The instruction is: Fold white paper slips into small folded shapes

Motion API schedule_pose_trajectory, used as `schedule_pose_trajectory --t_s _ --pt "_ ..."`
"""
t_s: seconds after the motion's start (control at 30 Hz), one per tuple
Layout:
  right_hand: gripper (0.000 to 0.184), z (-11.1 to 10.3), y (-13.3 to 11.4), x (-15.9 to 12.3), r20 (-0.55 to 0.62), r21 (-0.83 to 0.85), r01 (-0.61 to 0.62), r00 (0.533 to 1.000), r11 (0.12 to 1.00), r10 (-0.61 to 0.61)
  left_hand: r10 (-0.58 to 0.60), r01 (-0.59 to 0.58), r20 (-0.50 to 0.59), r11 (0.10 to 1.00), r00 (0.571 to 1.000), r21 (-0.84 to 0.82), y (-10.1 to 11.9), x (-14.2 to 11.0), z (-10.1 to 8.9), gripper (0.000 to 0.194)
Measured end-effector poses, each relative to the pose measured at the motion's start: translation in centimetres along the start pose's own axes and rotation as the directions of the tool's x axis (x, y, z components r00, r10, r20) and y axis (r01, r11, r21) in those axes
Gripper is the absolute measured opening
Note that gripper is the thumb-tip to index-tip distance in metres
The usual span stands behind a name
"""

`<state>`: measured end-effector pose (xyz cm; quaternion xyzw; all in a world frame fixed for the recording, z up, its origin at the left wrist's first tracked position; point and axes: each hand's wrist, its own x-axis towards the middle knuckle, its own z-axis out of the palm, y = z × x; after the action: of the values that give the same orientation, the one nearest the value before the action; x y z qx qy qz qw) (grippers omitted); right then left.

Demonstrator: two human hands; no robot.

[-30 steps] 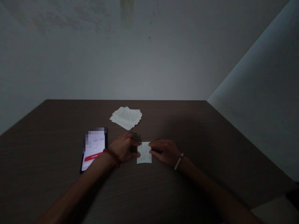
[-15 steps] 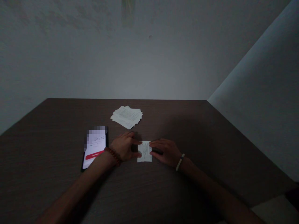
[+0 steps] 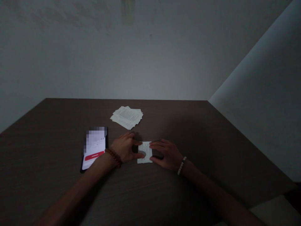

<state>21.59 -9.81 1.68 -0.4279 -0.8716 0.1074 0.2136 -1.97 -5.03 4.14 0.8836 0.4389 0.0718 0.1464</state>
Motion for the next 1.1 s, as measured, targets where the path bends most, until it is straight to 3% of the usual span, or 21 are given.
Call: schedule_pose_trajectory --t_s 0.43,0.67,0.93,1.1 --pt "0.043 0.0 -0.4 -0.1 -0.001 0.003 -0.037 0.999 0.999 0.037 -0.016 0.015 0.047 1.000 0.999 0.014 -0.3 0.1 0.0 0.063" --pt "0.064 -0.5 0.5 1.0 0.035 0.101 -0.032 0.999 0.994 0.029 0.013 -0.013 0.067 1.000 0.998 -0.004 0.0 0.0 -0.3 0.072" --pt "0.073 -0.6 0.5 2.4 0.044 0.257 0.009 0.999 0.966 -0.021 0.013 -0.017 -0.023 0.986 1.000 -0.166 0.4 0.0 0.8 0.048" --pt "0.078 -0.5 0.7 2.5 0.023 0.259 -0.004 1.000 0.966 -0.002 -0.022 0.004 -0.054 0.952 0.998 -0.307 0.7 0.3 1.3 0.027"
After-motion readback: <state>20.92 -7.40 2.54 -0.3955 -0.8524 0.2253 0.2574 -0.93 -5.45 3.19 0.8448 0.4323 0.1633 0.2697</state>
